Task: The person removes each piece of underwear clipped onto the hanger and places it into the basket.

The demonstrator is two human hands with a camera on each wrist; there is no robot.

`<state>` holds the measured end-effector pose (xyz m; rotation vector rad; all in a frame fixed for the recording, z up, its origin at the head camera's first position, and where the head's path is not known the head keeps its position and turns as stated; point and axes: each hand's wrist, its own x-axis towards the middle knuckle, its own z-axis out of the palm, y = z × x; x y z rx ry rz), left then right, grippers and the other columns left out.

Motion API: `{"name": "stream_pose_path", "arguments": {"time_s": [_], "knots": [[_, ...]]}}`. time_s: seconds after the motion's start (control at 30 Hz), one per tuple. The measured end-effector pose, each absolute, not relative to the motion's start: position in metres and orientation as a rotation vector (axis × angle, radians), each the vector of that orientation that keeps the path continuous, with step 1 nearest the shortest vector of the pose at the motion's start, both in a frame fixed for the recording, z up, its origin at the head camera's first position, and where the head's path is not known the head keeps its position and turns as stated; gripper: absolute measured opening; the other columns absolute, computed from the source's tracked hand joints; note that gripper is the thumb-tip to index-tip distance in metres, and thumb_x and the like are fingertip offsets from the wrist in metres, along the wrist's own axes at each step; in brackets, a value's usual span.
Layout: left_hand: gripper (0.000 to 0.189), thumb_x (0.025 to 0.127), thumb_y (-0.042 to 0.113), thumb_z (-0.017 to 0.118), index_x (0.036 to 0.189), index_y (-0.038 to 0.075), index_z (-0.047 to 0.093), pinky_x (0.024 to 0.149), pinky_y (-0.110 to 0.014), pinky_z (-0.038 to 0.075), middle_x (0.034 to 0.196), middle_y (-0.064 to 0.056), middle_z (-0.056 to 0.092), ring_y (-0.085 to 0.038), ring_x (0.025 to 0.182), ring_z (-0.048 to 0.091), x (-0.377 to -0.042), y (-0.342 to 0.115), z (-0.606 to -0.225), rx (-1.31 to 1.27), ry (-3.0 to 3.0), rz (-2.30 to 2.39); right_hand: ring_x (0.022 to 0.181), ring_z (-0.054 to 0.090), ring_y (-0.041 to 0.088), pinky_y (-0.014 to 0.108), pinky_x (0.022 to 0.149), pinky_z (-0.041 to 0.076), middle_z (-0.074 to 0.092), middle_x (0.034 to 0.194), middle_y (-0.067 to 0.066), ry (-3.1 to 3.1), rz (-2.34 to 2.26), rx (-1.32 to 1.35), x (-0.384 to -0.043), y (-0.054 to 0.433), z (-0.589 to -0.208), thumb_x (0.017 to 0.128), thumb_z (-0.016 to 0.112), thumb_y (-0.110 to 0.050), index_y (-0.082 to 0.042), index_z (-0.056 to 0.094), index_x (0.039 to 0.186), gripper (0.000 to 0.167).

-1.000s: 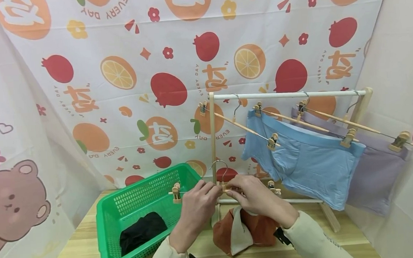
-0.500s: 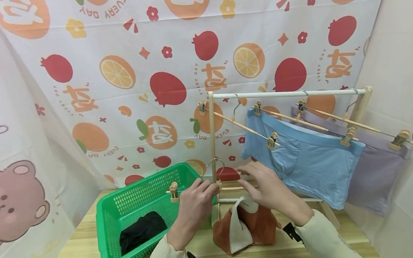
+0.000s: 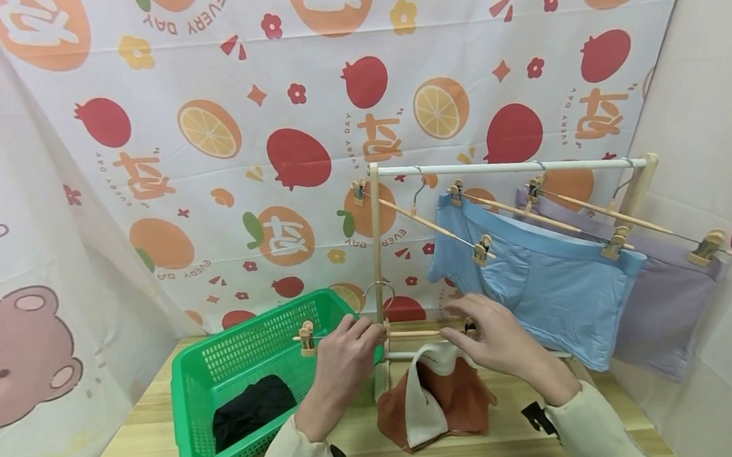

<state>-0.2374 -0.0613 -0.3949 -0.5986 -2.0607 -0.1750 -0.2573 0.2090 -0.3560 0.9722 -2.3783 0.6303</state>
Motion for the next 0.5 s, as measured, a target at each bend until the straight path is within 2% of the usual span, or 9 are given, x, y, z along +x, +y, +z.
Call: {"name": "stream_pose_path", "arguments": {"time_s": [0.17, 0.33, 0.5], "knots": [[0.005, 0.092, 0.022, 0.074, 0.094, 0.02, 0.078, 0.053, -0.02, 0.048, 0.083, 0.005, 0.071, -0.012, 0.068, 0.054, -0.238, -0.061, -0.397, -0.593, -2.05, -0.186, 0.088, 0.065, 0.004, 0.026, 0.072, 0.055, 0.075, 0.108, -0.004, -2.423, 0.685, 0.942, -0.258, 0.218, -0.36, 0.093, 0.075, -0.022, -0.017, 0.072, 0.116, 0.024], [0.005, 0.09, 0.022, 0.076, 0.093, 0.019, 0.078, 0.053, -0.022, 0.05, 0.084, 0.005, 0.073, -0.012, 0.068, 0.056, -0.241, -0.062, -0.4, -0.592, -2.045, -0.198, 0.076, 0.058, -0.004, 0.023, 0.067, 0.053, 0.071, 0.093, -0.009, -2.45, 0.79, 0.936, -0.257, 0.226, -0.365, 0.094, 0.074, -0.02, -0.018, 0.073, 0.112, 0.018], [0.006, 0.087, 0.022, 0.079, 0.093, 0.02, 0.078, 0.052, -0.021, 0.049, 0.081, 0.005, 0.075, -0.012, 0.068, 0.055, -0.242, -0.062, -0.4, -0.585, -2.045, -0.203, 0.074, 0.061, -0.005, 0.023, 0.061, 0.052, 0.073, 0.091, -0.011, -2.46, 0.868, 0.917, -0.257, 0.23, -0.37, 0.094, 0.073, -0.019, -0.016, 0.073, 0.112, 0.018]]}}
